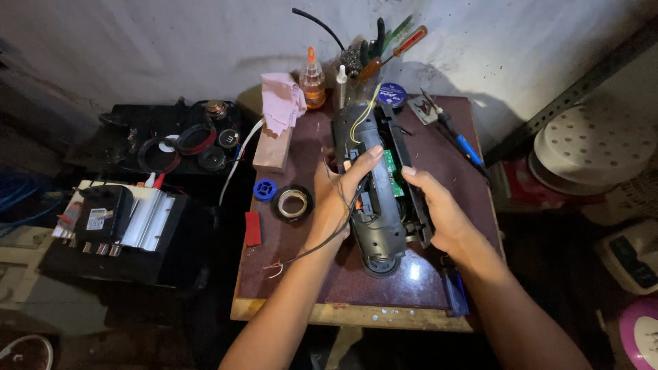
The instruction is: Reassembling a portable speaker by connecting internal wires, positioning the circuit board, and snapping the plastic housing together.
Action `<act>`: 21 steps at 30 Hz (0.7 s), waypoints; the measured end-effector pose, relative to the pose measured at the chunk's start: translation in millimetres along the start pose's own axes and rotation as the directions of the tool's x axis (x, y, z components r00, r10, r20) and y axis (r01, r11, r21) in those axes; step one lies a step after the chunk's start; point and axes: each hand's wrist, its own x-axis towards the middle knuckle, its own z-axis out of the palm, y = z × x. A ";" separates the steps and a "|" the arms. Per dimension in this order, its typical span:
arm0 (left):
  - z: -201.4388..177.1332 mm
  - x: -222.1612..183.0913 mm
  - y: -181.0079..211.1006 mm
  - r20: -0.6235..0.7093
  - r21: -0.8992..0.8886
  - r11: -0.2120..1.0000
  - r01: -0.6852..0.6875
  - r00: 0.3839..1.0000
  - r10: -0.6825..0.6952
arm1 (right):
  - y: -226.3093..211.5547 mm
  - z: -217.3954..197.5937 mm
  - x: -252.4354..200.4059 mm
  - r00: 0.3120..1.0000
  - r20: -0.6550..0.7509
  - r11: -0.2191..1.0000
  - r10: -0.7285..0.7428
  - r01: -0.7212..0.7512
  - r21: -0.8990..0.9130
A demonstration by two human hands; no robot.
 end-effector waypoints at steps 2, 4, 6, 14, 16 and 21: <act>-3.5 7.6 -11.7 0.011 0.026 1.000 -0.011 1.000 0.011 | 6.9 -8.5 5.4 1.000 0.014 1.000 0.004 -0.004 0.004; -7.7 15.7 -24.6 0.024 0.052 0.998 -0.022 1.000 0.021 | 9.7 -12.8 8.0 1.000 0.027 1.000 0.008 -0.008 0.008; -12.7 25.0 -38.2 0.054 0.124 0.991 -0.059 0.997 0.053 | 7.6 -12.4 8.8 0.999 0.047 1.000 -0.020 0.020 -0.006; -9.8 22.3 -35.1 0.027 0.144 0.988 -0.057 0.998 0.054 | 8.8 -8.1 6.1 0.990 0.113 0.993 -0.089 0.097 -0.064; -7.4 17.4 -28.5 0.023 0.142 0.988 -0.066 0.998 0.063 | 6.1 -3.6 0.1 0.989 0.113 0.993 -0.097 0.104 -0.060; -6.7 12.0 -18.4 0.035 0.118 0.986 -0.117 0.993 0.114 | 8.5 -5.3 2.1 0.978 0.168 0.984 -0.123 0.142 -0.104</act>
